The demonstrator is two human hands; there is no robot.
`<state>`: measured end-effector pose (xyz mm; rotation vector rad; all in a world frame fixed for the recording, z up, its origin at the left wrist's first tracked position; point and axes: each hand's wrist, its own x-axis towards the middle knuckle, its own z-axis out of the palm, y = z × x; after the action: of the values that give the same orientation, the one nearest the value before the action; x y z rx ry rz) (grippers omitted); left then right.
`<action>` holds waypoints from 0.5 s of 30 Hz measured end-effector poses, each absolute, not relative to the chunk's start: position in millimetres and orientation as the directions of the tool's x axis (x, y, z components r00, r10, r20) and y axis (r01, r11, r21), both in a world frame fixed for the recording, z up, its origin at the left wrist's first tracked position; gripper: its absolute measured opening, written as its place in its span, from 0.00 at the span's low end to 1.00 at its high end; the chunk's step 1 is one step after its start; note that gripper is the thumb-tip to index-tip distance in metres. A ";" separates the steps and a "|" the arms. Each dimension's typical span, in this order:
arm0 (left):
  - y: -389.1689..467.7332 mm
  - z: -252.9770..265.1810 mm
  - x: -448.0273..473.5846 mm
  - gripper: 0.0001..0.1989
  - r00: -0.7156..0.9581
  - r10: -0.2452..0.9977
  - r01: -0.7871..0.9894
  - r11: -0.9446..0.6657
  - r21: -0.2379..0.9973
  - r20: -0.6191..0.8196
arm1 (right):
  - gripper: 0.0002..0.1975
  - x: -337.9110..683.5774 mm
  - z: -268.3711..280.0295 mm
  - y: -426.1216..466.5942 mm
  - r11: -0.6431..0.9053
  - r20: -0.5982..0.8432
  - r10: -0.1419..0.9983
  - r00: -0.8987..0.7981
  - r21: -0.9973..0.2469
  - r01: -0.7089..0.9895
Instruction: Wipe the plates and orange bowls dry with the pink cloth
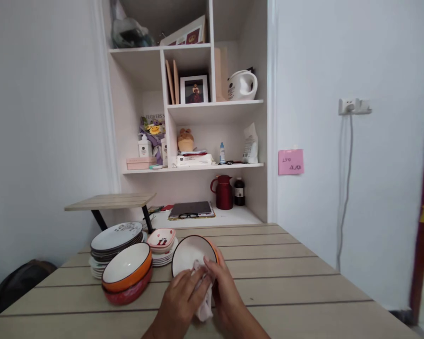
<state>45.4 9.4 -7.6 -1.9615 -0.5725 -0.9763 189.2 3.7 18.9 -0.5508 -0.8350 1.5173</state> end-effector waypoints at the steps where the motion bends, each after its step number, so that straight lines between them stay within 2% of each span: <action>1: 9.6 -6.9 46.1 0.19 0.613 0.035 0.671 -0.552 -0.496 0.790 | 0.32 192.7 20.2 4.8 0.018 0.103 0.990 -0.097 -0.773 -0.634; 4: 13.0 -7.0 47.3 0.20 0.681 0.050 0.615 -0.580 -0.533 0.731 | 0.28 207.9 25.3 9.8 -0.028 0.026 0.996 -0.083 -0.808 -0.588; 8: 15.9 -9.3 46.1 0.21 0.710 0.008 0.570 -0.594 -0.568 0.704 | 0.23 226.5 31.1 13.1 -0.112 -0.004 0.975 -0.223 -0.872 -0.476; 11: 10.7 -9.1 45.5 0.19 0.712 -0.001 0.586 -0.550 -0.595 0.702 | 0.25 230.2 33.7 9.4 -0.085 0.077 0.955 -0.287 -0.855 -0.512; 15: 3.1 -6.5 45.1 0.18 0.680 0.084 0.668 -0.482 -0.567 0.729 | 0.35 217.7 31.4 1.2 -0.060 0.218 0.920 -0.325 -0.742 -0.667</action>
<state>45.1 3.1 -6.5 -1.9716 -0.5821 -0.7998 217.7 1.2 31.4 -0.3752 -0.9373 1.6753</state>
